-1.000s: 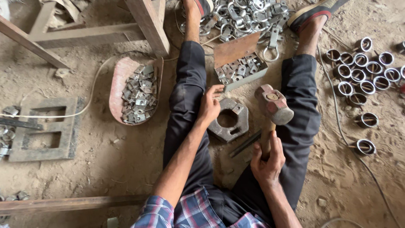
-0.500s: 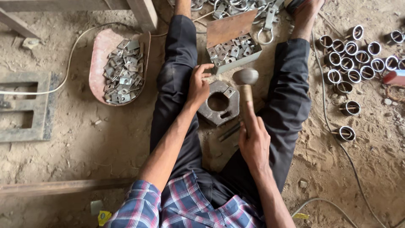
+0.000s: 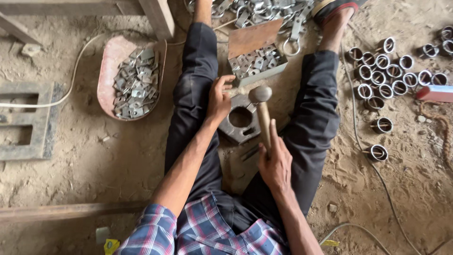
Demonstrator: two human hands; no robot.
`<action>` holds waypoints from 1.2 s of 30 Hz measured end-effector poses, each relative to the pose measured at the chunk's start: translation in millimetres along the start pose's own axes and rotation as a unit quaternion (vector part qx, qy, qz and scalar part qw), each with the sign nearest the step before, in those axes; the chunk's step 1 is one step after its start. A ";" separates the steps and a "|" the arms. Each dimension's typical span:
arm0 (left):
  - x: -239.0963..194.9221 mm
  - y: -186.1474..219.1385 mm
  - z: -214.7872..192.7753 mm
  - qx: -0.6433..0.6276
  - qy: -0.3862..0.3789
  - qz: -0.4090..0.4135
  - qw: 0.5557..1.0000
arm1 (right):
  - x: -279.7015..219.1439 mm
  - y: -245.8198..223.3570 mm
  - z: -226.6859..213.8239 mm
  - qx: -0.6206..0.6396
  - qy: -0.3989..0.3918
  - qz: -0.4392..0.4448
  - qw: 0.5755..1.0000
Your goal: The person places small metal pieces onto a large metal anvil and strikes them with a hammer to straighten them before placing them into a cardboard box.
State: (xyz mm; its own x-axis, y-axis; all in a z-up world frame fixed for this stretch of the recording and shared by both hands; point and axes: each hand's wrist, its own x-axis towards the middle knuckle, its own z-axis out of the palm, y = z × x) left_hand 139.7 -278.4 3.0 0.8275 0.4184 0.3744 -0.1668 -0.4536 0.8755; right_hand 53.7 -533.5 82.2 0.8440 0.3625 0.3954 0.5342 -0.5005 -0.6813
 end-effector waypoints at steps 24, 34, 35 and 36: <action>-6.4 -3.6 5.6 -0.012 0.056 0.029 0.998 | 3.9 -21.8 4.7 -0.140 -0.157 0.110 0.971; -6.9 9.8 5.3 0.034 0.033 0.021 0.999 | 10.5 -6.2 1.4 0.035 -0.048 0.087 0.994; -5.7 10.7 5.8 0.030 0.027 0.010 0.999 | 10.5 -6.5 -0.1 0.039 -0.046 0.093 0.994; -4.2 11.5 6.0 0.026 0.021 -0.001 0.999 | 10.3 -7.1 -0.6 0.042 -0.045 0.098 0.993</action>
State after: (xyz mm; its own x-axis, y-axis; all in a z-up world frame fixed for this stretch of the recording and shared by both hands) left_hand 137.5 -290.1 9.6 0.8047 0.4505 0.3866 -0.1368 -0.4930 0.8592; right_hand 58.7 -526.7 91.5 0.9214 0.3351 0.1970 0.3515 -0.5020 -0.7902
